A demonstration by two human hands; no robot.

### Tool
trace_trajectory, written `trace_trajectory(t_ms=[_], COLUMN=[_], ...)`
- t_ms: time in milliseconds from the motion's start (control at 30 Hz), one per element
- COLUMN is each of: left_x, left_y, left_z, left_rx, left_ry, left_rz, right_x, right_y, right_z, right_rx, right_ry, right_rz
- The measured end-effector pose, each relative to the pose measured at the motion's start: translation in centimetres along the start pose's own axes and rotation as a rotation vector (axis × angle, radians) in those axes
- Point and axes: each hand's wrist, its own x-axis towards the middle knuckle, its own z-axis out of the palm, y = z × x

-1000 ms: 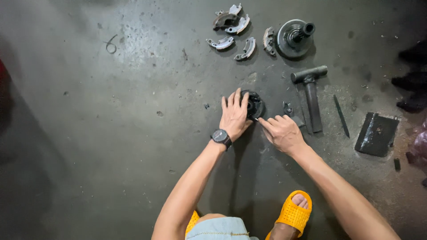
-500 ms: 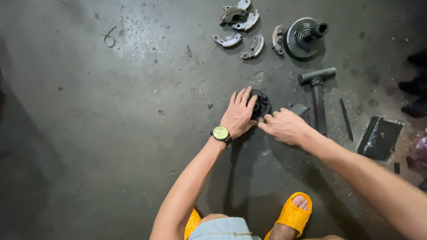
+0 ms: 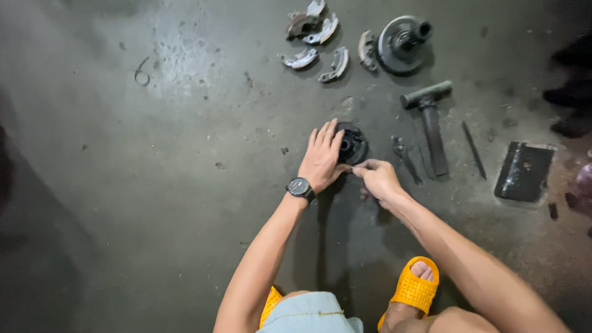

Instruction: The person sits on the workshop floor assembling a motorcycle clutch. They fit clutch plates into the hub, tap components into place with a hammer, use pliers on small parts, and handle springs and the clutch outer assembly while arranging parts on the floor.

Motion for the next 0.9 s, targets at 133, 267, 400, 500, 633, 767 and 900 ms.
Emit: trace_trajectory(t_ms=[133,267,400,500,633,767,900], left_x=[-0.3,-0.6,-0.7,-1.1,-1.2,-1.2,-1.4], left_y=[0.4,0.8,1.2,1.2,1.0,1.0,0.9], left_z=[0.5,0.8,0.9,1.5,1.4,1.5,1.4], left_rx=[0.026,0.01,0.058,0.078,0.103,0.088,0.106], left_ry=[0.015,0.019,0.02,0.034,0.019,0.017,-0.001], left_rz=[-0.058,-0.081,-0.105,-0.102,-0.098,-0.092,-0.085], right_x=[2.2,-3.4,-5.0,-5.2,-5.2,-5.1,-4.7], right_y=[3.9,-1.4,-2.4,-2.2,-2.8,-3.7,-4.8], right_z=[-0.8,-2.9,-3.5,-3.1,-2.6,-2.2,-1.3], right_rx=[0.118,-0.353,-0.55,-0.605,-0.641,-0.772,-1.068], right_ry=[-0.084,0.109,0.153,0.128,0.117,0.082,-0.003], right_rz=[-0.106,-0.527,-0.768,-0.872,-0.92,-0.87,-0.823])
